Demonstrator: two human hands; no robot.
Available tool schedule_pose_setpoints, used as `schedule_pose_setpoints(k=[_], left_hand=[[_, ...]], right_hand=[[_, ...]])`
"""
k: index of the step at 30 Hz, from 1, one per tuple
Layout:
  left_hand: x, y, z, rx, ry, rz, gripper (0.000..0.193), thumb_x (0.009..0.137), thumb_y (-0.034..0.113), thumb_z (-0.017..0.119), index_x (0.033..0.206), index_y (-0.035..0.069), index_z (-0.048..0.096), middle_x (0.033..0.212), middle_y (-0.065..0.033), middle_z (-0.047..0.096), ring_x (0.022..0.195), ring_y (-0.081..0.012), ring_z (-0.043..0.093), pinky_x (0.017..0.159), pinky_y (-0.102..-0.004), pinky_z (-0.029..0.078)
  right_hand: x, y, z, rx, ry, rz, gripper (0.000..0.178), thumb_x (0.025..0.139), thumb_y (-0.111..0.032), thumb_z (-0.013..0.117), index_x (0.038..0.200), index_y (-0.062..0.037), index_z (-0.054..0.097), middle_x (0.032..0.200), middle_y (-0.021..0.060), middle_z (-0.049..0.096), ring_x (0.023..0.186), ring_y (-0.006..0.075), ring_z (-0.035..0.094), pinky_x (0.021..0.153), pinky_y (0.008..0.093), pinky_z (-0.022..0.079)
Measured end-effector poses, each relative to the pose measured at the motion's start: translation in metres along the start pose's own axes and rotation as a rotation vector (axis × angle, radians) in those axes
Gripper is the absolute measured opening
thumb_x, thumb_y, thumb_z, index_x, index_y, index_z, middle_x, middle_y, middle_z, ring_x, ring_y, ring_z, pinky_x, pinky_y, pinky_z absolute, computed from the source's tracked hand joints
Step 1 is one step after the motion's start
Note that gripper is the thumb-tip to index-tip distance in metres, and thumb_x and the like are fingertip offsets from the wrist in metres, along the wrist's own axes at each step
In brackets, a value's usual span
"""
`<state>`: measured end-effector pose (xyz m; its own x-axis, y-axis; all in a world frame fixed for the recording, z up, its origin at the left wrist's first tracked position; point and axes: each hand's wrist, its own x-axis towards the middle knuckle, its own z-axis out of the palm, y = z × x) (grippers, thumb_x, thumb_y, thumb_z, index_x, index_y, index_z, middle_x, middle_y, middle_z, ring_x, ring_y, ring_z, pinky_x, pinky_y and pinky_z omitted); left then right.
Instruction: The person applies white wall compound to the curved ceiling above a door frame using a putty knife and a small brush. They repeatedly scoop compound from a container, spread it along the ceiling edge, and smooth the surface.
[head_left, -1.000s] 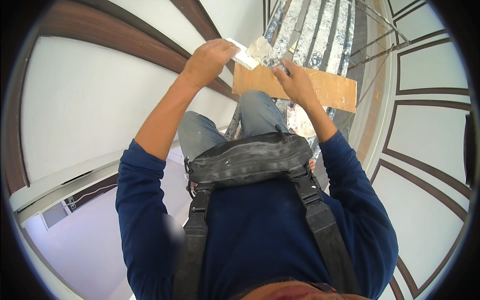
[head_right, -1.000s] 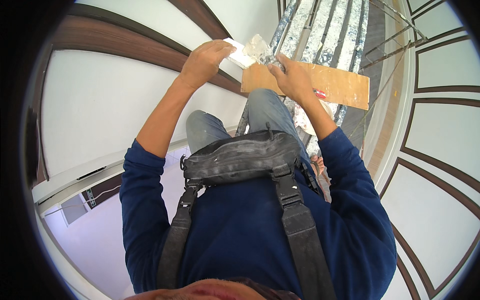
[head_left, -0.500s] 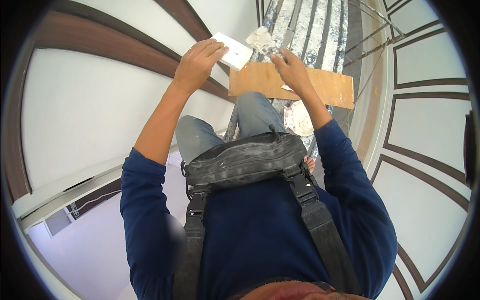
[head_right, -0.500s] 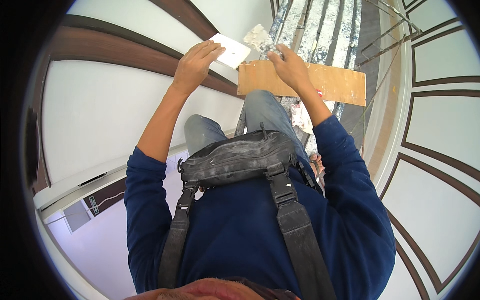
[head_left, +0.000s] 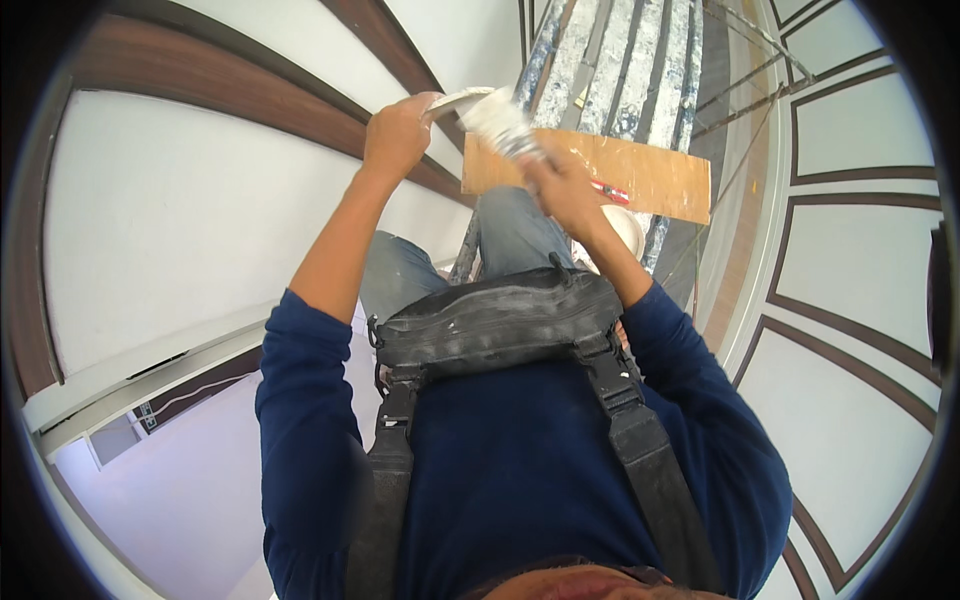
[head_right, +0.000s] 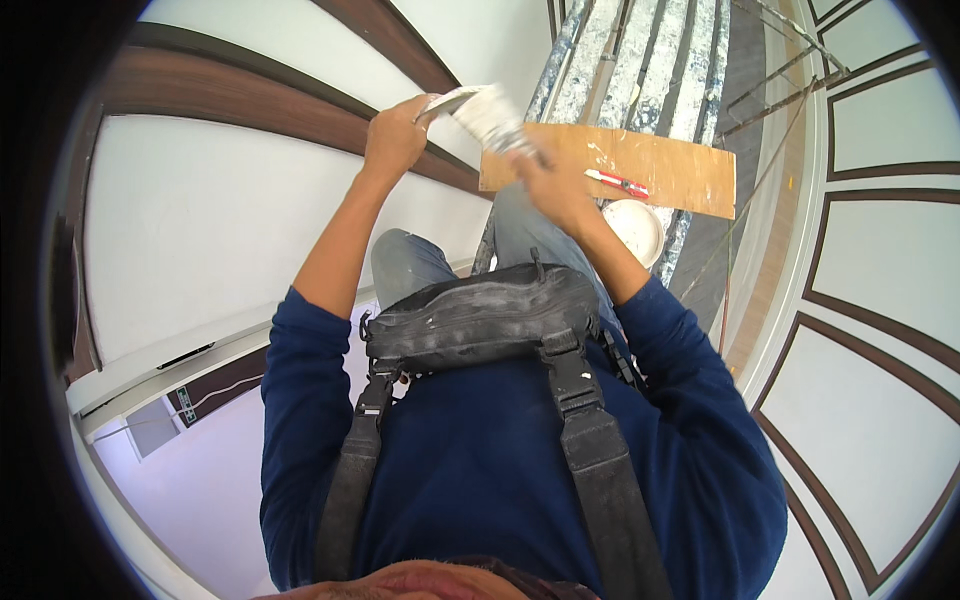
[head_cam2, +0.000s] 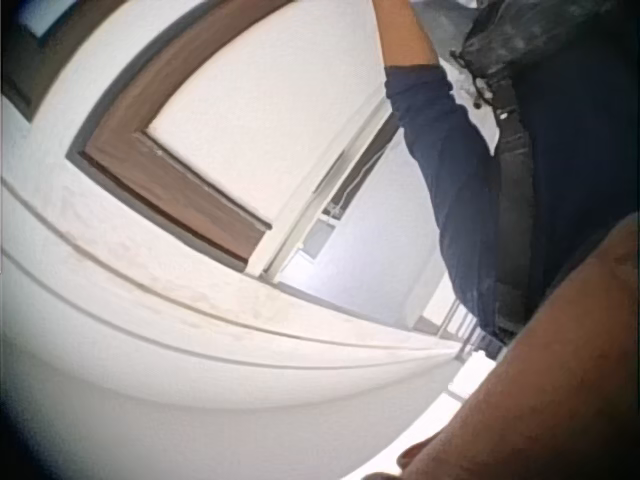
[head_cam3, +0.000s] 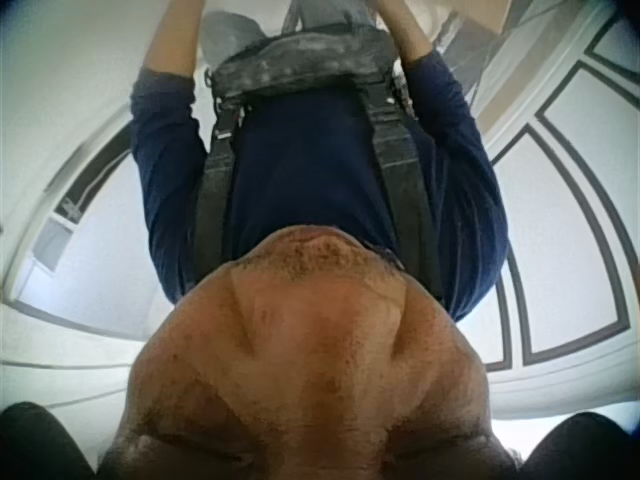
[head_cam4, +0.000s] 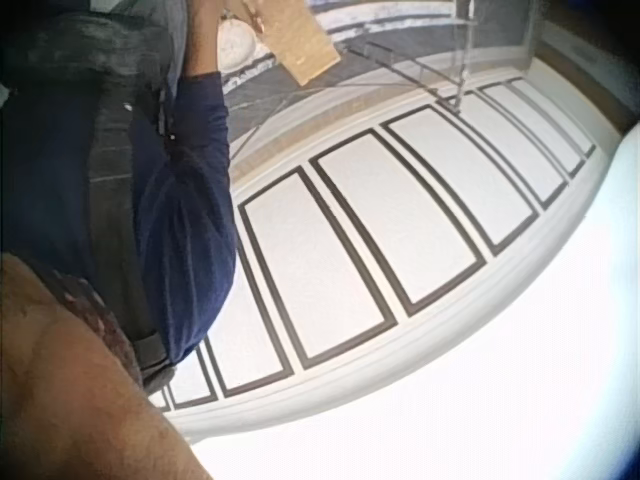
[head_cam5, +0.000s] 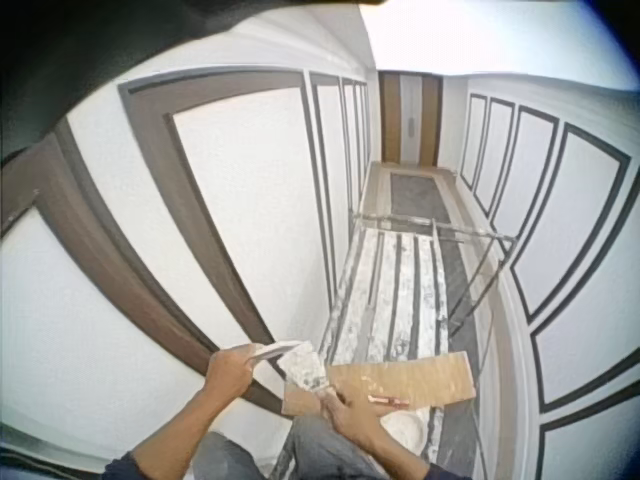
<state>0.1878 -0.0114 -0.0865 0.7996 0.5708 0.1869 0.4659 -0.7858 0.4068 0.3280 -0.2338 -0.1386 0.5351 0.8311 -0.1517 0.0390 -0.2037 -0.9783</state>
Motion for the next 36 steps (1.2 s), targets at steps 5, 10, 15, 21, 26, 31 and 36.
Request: schedule_pose_setpoints(k=[5,10,15,21,26,31,36], left_hand=[[-0.016,0.0,0.027,-0.452,0.034,-0.3,0.031,0.092,0.018,0.071,0.118,0.002,0.072,0.097,-0.0207,0.076,0.088,-0.0314,0.073,0.082,-0.0403,0.054],[-0.032,0.014,0.033,-0.51,0.079,-0.291,0.031,0.095,0.013,0.069,0.124,0.002,0.072,0.104,-0.0144,0.078,0.091,-0.0163,0.071,0.087,-0.0312,0.054],[-0.035,0.018,0.031,-0.461,0.097,-0.253,0.032,0.095,0.01,0.069,0.125,0.003,0.072,0.106,-0.0175,0.078,0.094,-0.019,0.072,0.087,-0.0314,0.054],[-0.032,0.014,0.033,-0.268,0.165,-0.033,0.03,0.09,0.008,0.072,0.12,0.011,0.075,0.108,-0.0155,0.077,0.094,-0.0307,0.075,0.081,-0.0366,0.057],[-0.034,0.01,0.043,-0.117,0.156,-0.064,0.03,0.089,0.008,0.073,0.119,0.013,0.075,0.104,-0.015,0.077,0.09,-0.0303,0.075,0.079,-0.0376,0.058],[-0.034,0.01,0.051,-0.49,0.148,-0.353,0.027,0.094,0.008,0.069,0.121,0.003,0.073,0.102,-0.0162,0.077,0.089,-0.0224,0.075,0.078,-0.0348,0.06],[-0.033,0.027,0.051,-1.099,0.089,-0.549,0.029,0.098,0.01,0.066,0.123,-0.005,0.069,0.106,-0.0101,0.073,0.092,-0.0145,0.07,0.075,-0.0305,0.062]], right_hand=[[0.019,-0.001,-0.027,0.624,0.171,0.286,0.017,0.106,-0.031,0.057,0.104,-0.015,0.051,0.074,0.0,0.056,0.056,0.01,0.054,0.046,0.0274,0.044],[0.027,-0.013,-0.018,0.612,0.098,0.362,0.018,0.106,-0.031,0.056,0.105,-0.0131,0.052,0.071,-0.0006,0.054,0.05,0.0112,0.052,0.041,0.028,0.042],[0.028,-0.021,-0.017,0.481,0.048,0.325,0.02,0.105,-0.03,0.056,0.106,-0.0109,0.052,0.07,-0.0005,0.053,0.05,0.0108,0.051,0.041,0.0279,0.041],[0.024,-0.016,-0.009,0.329,0.038,0.252,0.021,0.104,-0.031,0.057,0.109,-0.0106,0.056,0.068,-0.0021,0.05,0.047,0.0083,0.046,0.039,0.0264,0.037],[-0.002,-0.046,0.021,0.363,-0.019,0.21,0.027,0.104,-0.032,0.058,0.118,-0.009,0.056,0.068,-0.0016,0.051,0.047,0.0097,0.046,0.039,0.0268,0.037],[-0.003,-0.034,0.002,0.601,0.046,0.269,0.022,0.105,-0.033,0.057,0.112,-0.0129,0.054,0.071,-0.001,0.055,0.049,0.0111,0.05,0.041,0.0273,0.041],[0.022,-0.005,0.005,0.718,0.145,0.303,0.02,0.106,-0.033,0.055,0.101,-0.0145,0.049,0.068,-0.0005,0.054,0.048,0.0114,0.05,0.041,0.0278,0.041]])
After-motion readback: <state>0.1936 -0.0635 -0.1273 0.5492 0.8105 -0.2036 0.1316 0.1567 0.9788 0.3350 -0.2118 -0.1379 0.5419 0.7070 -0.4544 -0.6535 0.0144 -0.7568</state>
